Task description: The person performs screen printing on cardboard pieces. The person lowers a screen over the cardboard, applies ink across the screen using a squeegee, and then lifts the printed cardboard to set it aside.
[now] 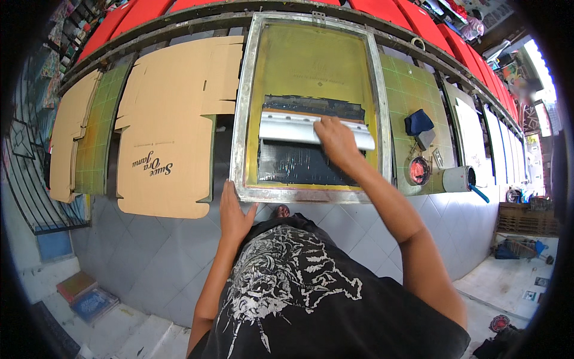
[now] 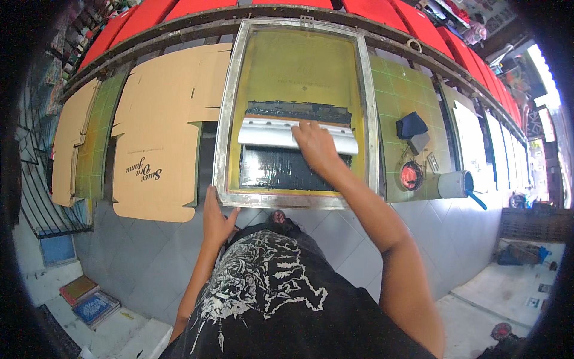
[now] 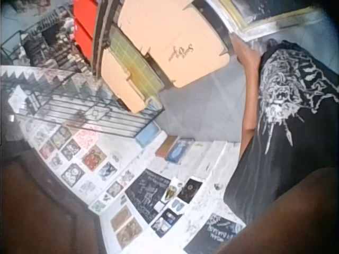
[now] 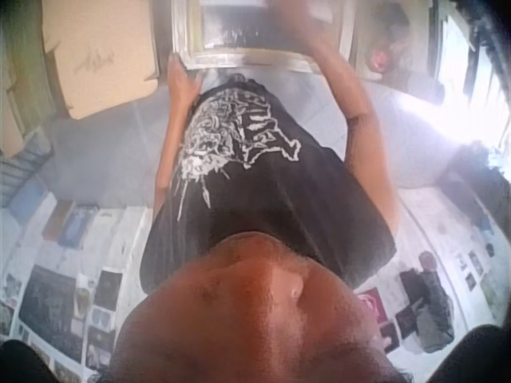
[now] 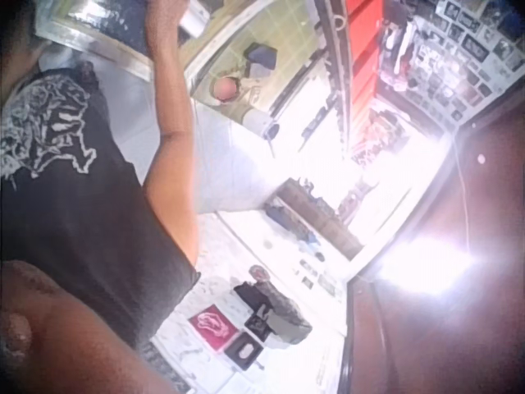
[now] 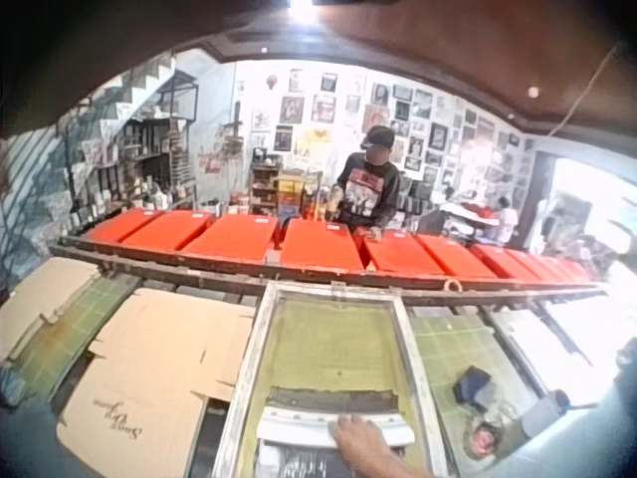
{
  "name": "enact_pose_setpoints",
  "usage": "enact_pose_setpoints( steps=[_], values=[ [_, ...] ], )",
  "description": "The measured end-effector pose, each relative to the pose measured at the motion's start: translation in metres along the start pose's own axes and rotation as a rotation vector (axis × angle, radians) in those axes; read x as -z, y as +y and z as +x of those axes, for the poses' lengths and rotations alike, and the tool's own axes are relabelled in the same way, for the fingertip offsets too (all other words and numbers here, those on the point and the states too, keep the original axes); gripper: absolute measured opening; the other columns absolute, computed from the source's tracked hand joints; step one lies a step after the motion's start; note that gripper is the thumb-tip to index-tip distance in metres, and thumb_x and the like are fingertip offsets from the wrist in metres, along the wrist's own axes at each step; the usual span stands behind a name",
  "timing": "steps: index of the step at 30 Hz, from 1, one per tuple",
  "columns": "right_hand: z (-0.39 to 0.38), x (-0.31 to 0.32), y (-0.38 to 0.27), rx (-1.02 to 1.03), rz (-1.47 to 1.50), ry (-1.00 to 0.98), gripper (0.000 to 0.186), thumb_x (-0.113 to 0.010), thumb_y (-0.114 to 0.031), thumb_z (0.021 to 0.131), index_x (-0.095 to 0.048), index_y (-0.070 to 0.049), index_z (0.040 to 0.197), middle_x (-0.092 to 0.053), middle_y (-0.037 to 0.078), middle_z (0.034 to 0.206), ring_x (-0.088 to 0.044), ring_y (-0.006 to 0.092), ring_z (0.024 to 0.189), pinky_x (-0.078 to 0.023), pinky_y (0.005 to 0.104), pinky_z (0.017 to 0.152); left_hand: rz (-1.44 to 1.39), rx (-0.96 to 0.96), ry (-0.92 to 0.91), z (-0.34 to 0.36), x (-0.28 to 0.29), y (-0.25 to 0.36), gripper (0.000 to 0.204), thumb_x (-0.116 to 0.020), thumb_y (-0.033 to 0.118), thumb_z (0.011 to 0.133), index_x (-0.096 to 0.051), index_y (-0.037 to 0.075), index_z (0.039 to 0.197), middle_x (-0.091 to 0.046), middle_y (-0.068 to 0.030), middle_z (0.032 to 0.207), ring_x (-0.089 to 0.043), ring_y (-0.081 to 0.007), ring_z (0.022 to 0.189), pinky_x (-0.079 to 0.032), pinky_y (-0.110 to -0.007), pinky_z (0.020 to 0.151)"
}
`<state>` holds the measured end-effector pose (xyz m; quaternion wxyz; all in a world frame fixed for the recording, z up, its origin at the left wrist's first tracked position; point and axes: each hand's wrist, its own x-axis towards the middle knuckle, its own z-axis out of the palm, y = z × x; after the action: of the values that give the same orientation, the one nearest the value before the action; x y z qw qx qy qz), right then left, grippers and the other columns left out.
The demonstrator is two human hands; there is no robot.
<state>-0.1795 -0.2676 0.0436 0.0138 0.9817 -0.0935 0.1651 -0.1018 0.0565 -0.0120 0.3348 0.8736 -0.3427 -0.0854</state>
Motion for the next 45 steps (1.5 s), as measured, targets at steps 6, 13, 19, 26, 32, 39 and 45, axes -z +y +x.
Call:
enact_pose_setpoints(
  steps=[6,13,19,26,32,39,45],
  values=[
    [0.008,0.013,0.005,-0.054,0.053,-0.054,0.025,-0.063,-0.004,0.069,-0.054,-0.006,0.093,-0.057,0.010,0.089,-0.057,0.0313,0.088,-0.050,0.0423,0.072,0.006,-0.014,0.001,0.000,0.002,-0.001,0.082,-0.073,0.024,0.076,-0.029,-0.012,0.136,-0.033,-0.0327,0.140,-0.033,-0.0448,0.130,-0.027,-0.046,0.109],
    [0.048,0.051,0.035,-0.128,0.150,-0.106,0.028,-0.066,-0.008,0.071,-0.063,-0.007,0.099,-0.064,0.012,0.090,-0.061,0.0341,0.089,-0.049,0.0450,0.075,0.012,-0.003,-0.001,-0.001,0.001,0.000,0.082,-0.072,0.026,0.077,-0.030,-0.011,0.136,-0.033,-0.0314,0.141,-0.033,-0.0432,0.131,-0.027,-0.046,0.109],
    [0.058,0.028,0.044,-0.106,0.136,-0.065,0.018,-0.064,-0.007,0.071,-0.061,-0.005,0.089,-0.063,0.013,0.088,-0.061,0.0345,0.089,-0.049,0.0466,0.075,0.044,-0.023,0.008,-0.002,0.002,0.000,0.081,-0.071,0.028,0.078,-0.029,-0.011,0.136,-0.033,-0.0310,0.141,-0.033,-0.0423,0.132,-0.027,-0.046,0.109],
    [0.017,0.024,0.016,-0.102,0.125,-0.049,0.030,-0.067,-0.005,0.070,-0.063,-0.010,0.099,-0.064,0.009,0.092,-0.060,0.0321,0.091,-0.049,0.0432,0.076,0.022,-0.031,0.010,-0.002,0.005,0.001,0.081,-0.071,0.026,0.078,-0.030,-0.011,0.136,-0.034,-0.0309,0.141,-0.033,-0.0426,0.131,-0.026,-0.046,0.108],
    [-0.069,0.034,-0.051,-0.117,0.119,-0.091,0.037,-0.069,-0.004,0.064,-0.060,-0.007,0.100,-0.063,0.009,0.094,-0.060,0.0288,0.088,-0.050,0.0398,0.075,0.024,-0.029,0.001,-0.003,0.002,0.001,0.081,-0.072,0.024,0.078,-0.029,-0.011,0.136,-0.034,-0.0304,0.141,-0.034,-0.0425,0.131,-0.027,-0.047,0.108],
    [-0.124,0.028,-0.089,-0.126,0.167,-0.003,0.036,-0.062,-0.004,0.068,-0.062,-0.005,0.104,-0.064,0.009,0.104,-0.060,0.0277,0.095,-0.050,0.0379,0.082,-0.021,-0.023,-0.025,-0.007,0.002,-0.004,0.082,-0.072,0.025,0.078,-0.028,-0.011,0.137,-0.031,-0.0313,0.143,-0.031,-0.0430,0.133,-0.026,-0.045,0.110],
    [-0.133,0.040,-0.101,-0.200,0.256,-0.120,0.056,-0.078,-0.016,0.063,-0.059,-0.003,0.114,-0.059,0.012,0.116,-0.055,0.0302,0.107,-0.046,0.0410,0.091,-0.102,-0.043,-0.037,-0.046,0.030,-0.008,0.075,-0.071,0.023,0.078,-0.033,-0.008,0.134,-0.037,-0.0322,0.138,-0.037,-0.0429,0.130,-0.033,-0.042,0.106]
  ],
)
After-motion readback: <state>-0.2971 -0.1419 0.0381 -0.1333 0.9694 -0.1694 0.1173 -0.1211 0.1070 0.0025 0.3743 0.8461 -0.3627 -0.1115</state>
